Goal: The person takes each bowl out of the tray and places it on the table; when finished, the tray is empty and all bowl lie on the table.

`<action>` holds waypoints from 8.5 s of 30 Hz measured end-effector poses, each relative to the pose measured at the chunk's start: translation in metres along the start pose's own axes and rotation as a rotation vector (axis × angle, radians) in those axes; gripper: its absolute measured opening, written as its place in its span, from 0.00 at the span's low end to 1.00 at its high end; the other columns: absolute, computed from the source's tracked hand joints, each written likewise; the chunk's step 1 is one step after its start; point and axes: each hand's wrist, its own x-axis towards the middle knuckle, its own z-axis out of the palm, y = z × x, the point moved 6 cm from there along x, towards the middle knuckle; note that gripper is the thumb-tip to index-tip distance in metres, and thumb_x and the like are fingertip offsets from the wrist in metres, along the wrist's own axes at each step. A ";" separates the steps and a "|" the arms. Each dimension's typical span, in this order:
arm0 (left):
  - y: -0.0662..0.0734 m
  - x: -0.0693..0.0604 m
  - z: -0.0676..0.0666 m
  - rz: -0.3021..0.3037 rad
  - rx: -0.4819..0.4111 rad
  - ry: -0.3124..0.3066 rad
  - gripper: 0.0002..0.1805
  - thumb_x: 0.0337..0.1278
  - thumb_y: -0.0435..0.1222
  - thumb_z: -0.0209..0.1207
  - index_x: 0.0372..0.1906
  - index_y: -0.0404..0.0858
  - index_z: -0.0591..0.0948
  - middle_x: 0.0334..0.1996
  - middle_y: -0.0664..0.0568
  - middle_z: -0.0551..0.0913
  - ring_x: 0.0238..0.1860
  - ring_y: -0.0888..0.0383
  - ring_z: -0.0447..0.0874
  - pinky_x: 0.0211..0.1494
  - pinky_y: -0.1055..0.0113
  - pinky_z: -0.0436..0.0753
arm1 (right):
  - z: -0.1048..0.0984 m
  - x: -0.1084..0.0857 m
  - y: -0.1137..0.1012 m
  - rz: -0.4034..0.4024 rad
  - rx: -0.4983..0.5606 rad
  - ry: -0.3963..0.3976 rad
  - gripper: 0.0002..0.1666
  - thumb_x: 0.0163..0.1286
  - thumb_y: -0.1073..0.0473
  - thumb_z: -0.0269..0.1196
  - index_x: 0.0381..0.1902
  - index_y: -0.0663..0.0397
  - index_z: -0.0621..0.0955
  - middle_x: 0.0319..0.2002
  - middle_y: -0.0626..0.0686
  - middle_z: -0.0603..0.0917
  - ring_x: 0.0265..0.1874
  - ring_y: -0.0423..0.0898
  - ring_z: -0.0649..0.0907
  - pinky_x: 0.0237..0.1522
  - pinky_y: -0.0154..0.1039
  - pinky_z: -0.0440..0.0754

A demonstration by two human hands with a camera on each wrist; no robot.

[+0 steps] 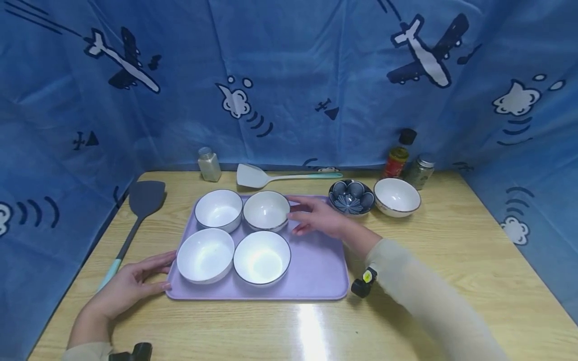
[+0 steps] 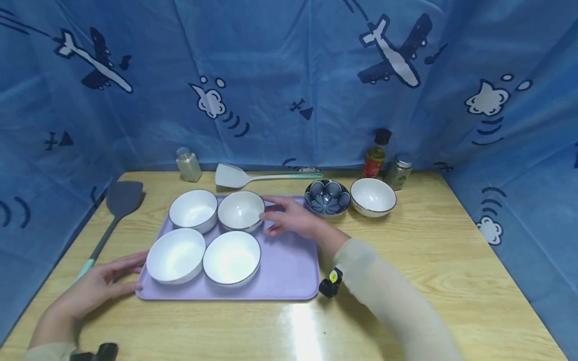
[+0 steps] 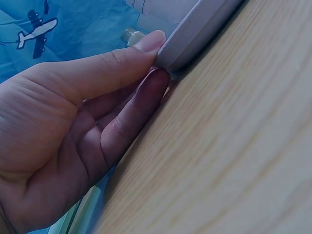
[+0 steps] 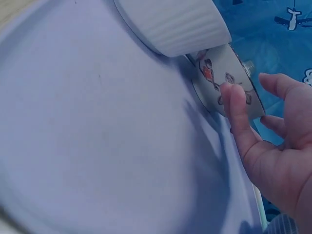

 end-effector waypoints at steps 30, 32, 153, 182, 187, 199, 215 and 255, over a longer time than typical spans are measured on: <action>0.002 -0.001 -0.001 -0.069 0.046 0.000 0.38 0.53 0.54 0.69 0.70 0.52 0.73 0.71 0.54 0.72 0.59 0.88 0.66 0.58 0.93 0.62 | 0.021 0.011 0.000 0.063 0.224 0.112 0.41 0.73 0.72 0.53 0.80 0.49 0.55 0.65 0.74 0.67 0.30 0.51 0.88 0.43 0.43 0.89; 0.002 -0.001 -0.001 -0.075 0.050 0.000 0.38 0.53 0.55 0.69 0.70 0.53 0.73 0.71 0.55 0.72 0.59 0.88 0.65 0.58 0.93 0.61 | 0.019 0.009 0.001 0.063 0.236 0.113 0.41 0.73 0.72 0.53 0.79 0.50 0.55 0.65 0.74 0.67 0.31 0.51 0.88 0.44 0.43 0.89; 0.000 0.000 -0.001 -0.089 0.047 -0.007 0.38 0.53 0.55 0.69 0.71 0.54 0.72 0.68 0.56 0.75 0.58 0.85 0.69 0.57 0.90 0.64 | -0.128 -0.178 0.028 0.004 -0.116 0.184 0.40 0.77 0.56 0.56 0.80 0.54 0.53 0.75 0.56 0.67 0.36 0.49 0.90 0.36 0.39 0.88; -0.001 0.000 0.000 -0.064 0.029 0.005 0.38 0.54 0.53 0.69 0.70 0.50 0.73 0.70 0.51 0.74 0.58 0.86 0.68 0.58 0.92 0.62 | -0.031 -0.117 -0.021 -0.042 -0.101 -0.042 0.37 0.73 0.59 0.61 0.77 0.47 0.63 0.72 0.64 0.69 0.34 0.53 0.89 0.36 0.47 0.89; 0.000 0.001 0.001 -0.063 0.029 -0.009 0.38 0.55 0.53 0.69 0.71 0.52 0.72 0.70 0.52 0.74 0.59 0.85 0.68 0.58 0.91 0.63 | -0.008 -0.102 -0.019 -0.025 -0.104 -0.094 0.36 0.73 0.58 0.62 0.75 0.43 0.66 0.72 0.64 0.69 0.34 0.53 0.90 0.36 0.45 0.89; 0.000 -0.001 0.002 -0.081 0.035 -0.008 0.37 0.54 0.55 0.68 0.70 0.57 0.72 0.70 0.57 0.73 0.60 0.86 0.65 0.58 0.91 0.63 | 0.043 -0.070 -0.009 0.009 -0.123 -0.180 0.38 0.72 0.58 0.64 0.76 0.47 0.64 0.71 0.62 0.71 0.33 0.52 0.90 0.38 0.48 0.89; 0.000 0.000 -0.001 -0.081 0.064 0.009 0.38 0.53 0.56 0.68 0.70 0.56 0.73 0.70 0.56 0.73 0.59 0.89 0.62 0.57 0.93 0.61 | 0.068 -0.057 0.009 0.034 0.012 -0.160 0.38 0.74 0.64 0.58 0.78 0.41 0.61 0.69 0.67 0.67 0.31 0.53 0.89 0.39 0.51 0.89; 0.001 -0.001 -0.001 -0.067 0.050 0.007 0.36 0.55 0.54 0.68 0.70 0.57 0.72 0.69 0.56 0.75 0.60 0.88 0.63 0.58 0.91 0.62 | -0.014 -0.129 -0.026 0.000 -0.010 -0.054 0.39 0.71 0.67 0.60 0.77 0.48 0.62 0.66 0.70 0.69 0.37 0.58 0.89 0.42 0.55 0.87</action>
